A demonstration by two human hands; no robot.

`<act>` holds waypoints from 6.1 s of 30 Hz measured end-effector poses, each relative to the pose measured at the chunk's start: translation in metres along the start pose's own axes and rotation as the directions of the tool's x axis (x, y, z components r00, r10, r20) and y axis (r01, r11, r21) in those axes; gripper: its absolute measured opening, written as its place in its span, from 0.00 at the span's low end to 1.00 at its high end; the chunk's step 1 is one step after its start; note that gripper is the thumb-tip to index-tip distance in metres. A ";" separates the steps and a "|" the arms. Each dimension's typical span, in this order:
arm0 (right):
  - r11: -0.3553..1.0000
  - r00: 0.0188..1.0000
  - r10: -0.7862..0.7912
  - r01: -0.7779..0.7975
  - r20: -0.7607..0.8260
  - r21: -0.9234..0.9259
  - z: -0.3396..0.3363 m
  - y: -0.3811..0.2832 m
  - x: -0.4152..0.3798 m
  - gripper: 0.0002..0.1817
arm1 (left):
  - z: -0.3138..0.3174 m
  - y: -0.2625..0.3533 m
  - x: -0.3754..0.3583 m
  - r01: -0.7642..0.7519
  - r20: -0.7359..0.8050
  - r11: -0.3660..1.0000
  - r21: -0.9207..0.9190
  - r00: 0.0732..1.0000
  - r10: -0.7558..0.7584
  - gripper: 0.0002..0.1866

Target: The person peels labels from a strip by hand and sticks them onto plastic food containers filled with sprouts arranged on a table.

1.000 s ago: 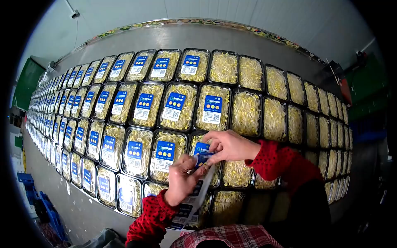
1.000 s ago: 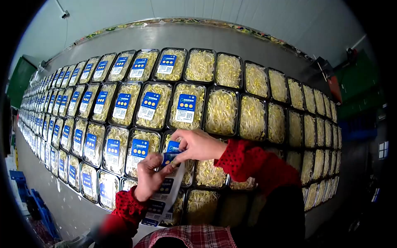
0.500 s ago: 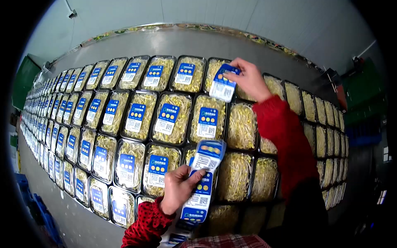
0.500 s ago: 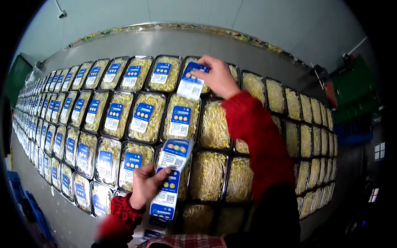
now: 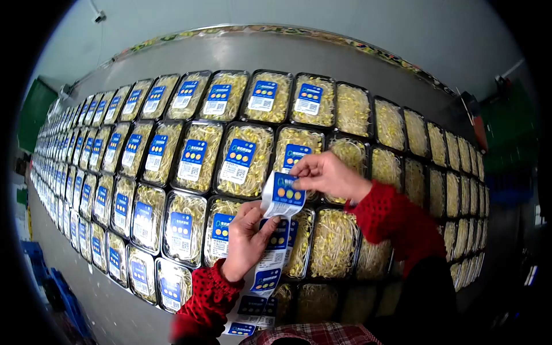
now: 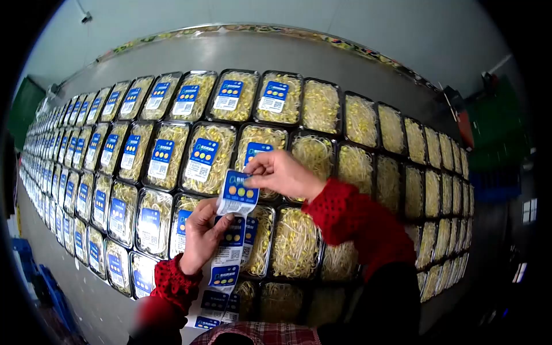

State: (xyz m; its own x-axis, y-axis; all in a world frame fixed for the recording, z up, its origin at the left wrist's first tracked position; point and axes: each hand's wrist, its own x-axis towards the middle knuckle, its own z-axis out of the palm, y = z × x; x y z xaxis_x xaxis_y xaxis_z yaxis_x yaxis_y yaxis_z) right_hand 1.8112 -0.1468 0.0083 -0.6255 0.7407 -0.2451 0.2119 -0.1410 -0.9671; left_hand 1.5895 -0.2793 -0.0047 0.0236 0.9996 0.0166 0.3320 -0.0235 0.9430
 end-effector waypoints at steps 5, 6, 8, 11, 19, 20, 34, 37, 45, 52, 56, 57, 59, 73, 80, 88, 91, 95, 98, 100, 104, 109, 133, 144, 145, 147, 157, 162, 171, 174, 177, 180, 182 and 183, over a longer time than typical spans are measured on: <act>0.993 0.978 -0.119 0.115 -0.173 -0.037 0.027 0.018 -0.042 0.10 | 0.012 0.014 0.032 -0.356 0.129 0.933 0.054 0.929 0.347 0.08; 0.981 0.958 -0.185 0.167 -0.220 -0.098 0.028 0.019 -0.050 0.11 | 0.014 0.021 0.035 -0.245 0.187 0.969 0.019 0.953 0.237 0.06; 0.963 0.914 -0.249 0.199 -0.319 -0.182 0.025 0.015 -0.063 0.11 | 0.025 0.026 0.033 -0.076 0.141 0.997 -0.011 0.987 0.077 0.08; 0.997 0.899 -0.075 0.074 -0.431 -0.020 -0.026 -0.013 -0.059 0.09 | 0.040 0.021 0.016 0.143 0.111 0.983 -0.116 0.985 -0.130 0.13; 0.536 0.708 -0.477 -0.236 -0.521 -0.811 -0.209 0.063 0.058 0.33 | 0.043 0.015 0.021 0.036 0.122 0.975 -0.218 0.993 -0.009 0.07; 0.498 0.679 -0.493 -0.292 -0.544 -0.816 -0.212 0.073 0.062 0.35 | 0.040 0.011 0.023 -0.044 0.104 0.987 -0.158 0.993 0.061 0.05; 0.922 0.909 -0.321 0.237 -0.266 -0.305 0.052 0.020 -0.123 0.13 | 0.034 0.030 -0.008 -0.175 0.279 0.982 -0.077 0.941 0.190 0.08; 0.950 0.907 -0.268 0.193 -0.325 -0.245 0.059 0.024 -0.135 0.11 | 0.045 0.031 -0.040 0.225 0.218 0.958 -0.181 0.958 -0.184 0.10; 0.962 0.990 0.026 0.013 0.137 -0.273 0.030 0.015 -0.123 0.17 | 0.060 0.035 -0.076 -0.122 0.063 0.982 -0.142 0.989 0.132 0.05; 1.000 0.991 -0.021 0.021 -0.135 -0.002 0.060 0.032 -0.151 0.07 | 0.065 0.033 -0.078 0.055 0.059 0.999 0.001 0.997 -0.055 0.10; 0.919 0.908 -0.322 0.230 -0.270 -0.320 0.007 -0.014 -0.133 0.06 | 0.072 0.043 -0.105 0.320 0.104 0.946 -0.059 0.944 -0.313 0.14; 0.939 0.886 -0.271 0.157 -0.377 -0.306 -0.021 -0.030 -0.122 0.05 | 0.071 0.045 -0.114 0.299 0.123 0.954 0.025 0.946 -0.300 0.13; 0.868 0.831 -0.284 0.011 -0.478 -0.497 -0.076 -0.004 -0.083 0.10 | 0.075 0.040 -0.125 0.377 0.190 0.902 -0.209 0.921 -0.341 0.13; 0.992 0.998 -0.066 0.065 -0.002 -0.103 0.066 0.044 -0.165 0.13 | 0.065 0.035 -0.143 -0.061 0.175 0.998 -0.033 0.982 0.065 0.10; 0.866 0.934 -0.355 0.312 -0.042 -0.390 0.105 0.041 -0.218 0.08 | 0.074 0.042 -0.194 0.237 0.164 0.954 -0.182 0.964 -0.208 0.08; 0.586 0.979 -0.135 -0.045 -0.152 -0.809 0.036 0.064 -0.144 0.30 | 0.080 0.040 -0.265 0.367 0.116 0.898 -0.244 0.930 -0.348 0.11; 0.335 0.961 -0.169 -0.154 -0.220 -0.930 0.062 0.046 -0.163 0.41 | 0.075 0.040 -0.275 0.162 0.090 0.983 -0.089 0.984 -0.154 0.08; 0.906 0.962 0.224 -0.147 0.156 -0.396 0.097 0.039 -0.210 0.32 | 0.080 0.040 -0.290 0.166 0.123 0.980 -0.108 0.981 -0.152 0.10; 0.959 0.950 0.129 -0.046 0.283 -0.281 0.142 0.056 -0.258 0.18 | 0.085 0.039 -0.307 0.026 0.026 0.999 -0.035 0.999 -0.025 0.11; 0.962 0.981 0.042 0.011 0.189 -0.272 0.161 0.043 -0.284 0.18 | 0.083 0.034 -0.318 -0.026 0.028 0.997 0.070 0.999 0.024 0.13; 0.964 0.986 -0.066 0.102 0.150 -0.245 0.163 0.058 -0.290 0.22 | 0.080 0.044 -0.337 0.072 0.167 0.990 -0.123 0.985 -0.051 0.14; 0.923 0.974 -0.074 0.149 0.215 -0.356 0.210 0.045 -0.336 0.16 | 0.080 0.050 -0.371 -0.177 0.013 0.952 0.249 0.984 0.180 0.17; 0.987 0.962 0.136 -0.111 0.239 -0.114 0.250 0.084 -0.371 0.17 | 0.094 0.042 -0.458 0.196 0.114 0.973 -0.122 0.977 -0.182 0.07; 0.839 0.981 -0.098 -0.009 -0.166 -0.545 0.148 0.041 -0.388 0.12 | 0.131 0.058 -0.491 0.547 0.308 0.733 -0.404 0.836 -0.454 0.08; 0.786 0.980 -0.106 -0.021 -0.168 -0.618 0.133 0.046 -0.376 0.13 | 0.133 0.057 -0.491 0.546 0.305 0.734 -0.403 0.837 -0.455 0.08; 0.623 0.975 -0.167 -0.010 -0.146 -0.782 0.127 0.097 -0.355 0.18 | 0.138 0.051 -0.487 0.486 0.281 0.785 -0.384 0.872 -0.402 0.08; 0.945 0.988 0.108 -0.069 0.108 -0.319 0.180 0.085 -0.414 0.12 | 0.150 0.062 -0.423 0.095 0.163 0.990 -0.109 0.984 -0.076 0.11; 0.853 0.970 -0.238 0.232 0.049 -0.468 0.167 0.075 -0.422 0.10 | 0.163 0.080 -0.385 -0.016 0.136 0.997 -0.080 0.990 0.027 0.08; 0.843 0.999 0.015 0.007 0.036 -0.538 0.011 0.034 -0.291 0.10 | 0.199 0.086 -0.368 0.278 -0.010 0.872 -0.402 0.951 -0.308 0.06; 0.978 0.899 0.164 -0.095 0.406 -0.186 0.062 0.047 -0.322 0.15 | 0.198 0.097 -0.328 0.191 -0.078 0.921 -0.340 0.970 -0.230 0.04; 0.936 0.978 -0.144 0.184 0.152 -0.300 0.079 0.057 -0.347 0.10 | 0.206 0.100 -0.309 0.192 -0.128 0.945 -0.263 0.964 -0.232 0.08; 0.859 0.931 -0.354 0.360 0.084 -0.364 0.064 0.057 -0.347 0.04 | 0.213 0.110 -0.301 0.330 -0.116 0.885 -0.328 0.916 -0.385 0.14; 0.910 0.952 -0.299 0.262 -0.070 -0.321 0.020 0.043 -0.317 0.07 | 0.219 0.098 -0.321 0.431 -0.077 0.839 -0.333 0.874 -0.479 0.10; 0.846 0.955 -0.292 0.229 -0.060 -0.481 -0.010 0.030 -0.298 0.08 | 0.215 0.107 -0.323 0.479 -0.060 0.824 -0.302 0.853 -0.518 0.08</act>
State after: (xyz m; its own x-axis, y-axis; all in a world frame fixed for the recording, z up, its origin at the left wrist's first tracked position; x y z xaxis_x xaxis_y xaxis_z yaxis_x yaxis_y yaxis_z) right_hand 2.0118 -0.3651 0.0530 -0.6141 0.7874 0.0525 0.3974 0.3660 -0.8415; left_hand 1.8206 -0.6086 0.0193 -0.2086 0.8662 -0.4541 0.0006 0.4644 0.8856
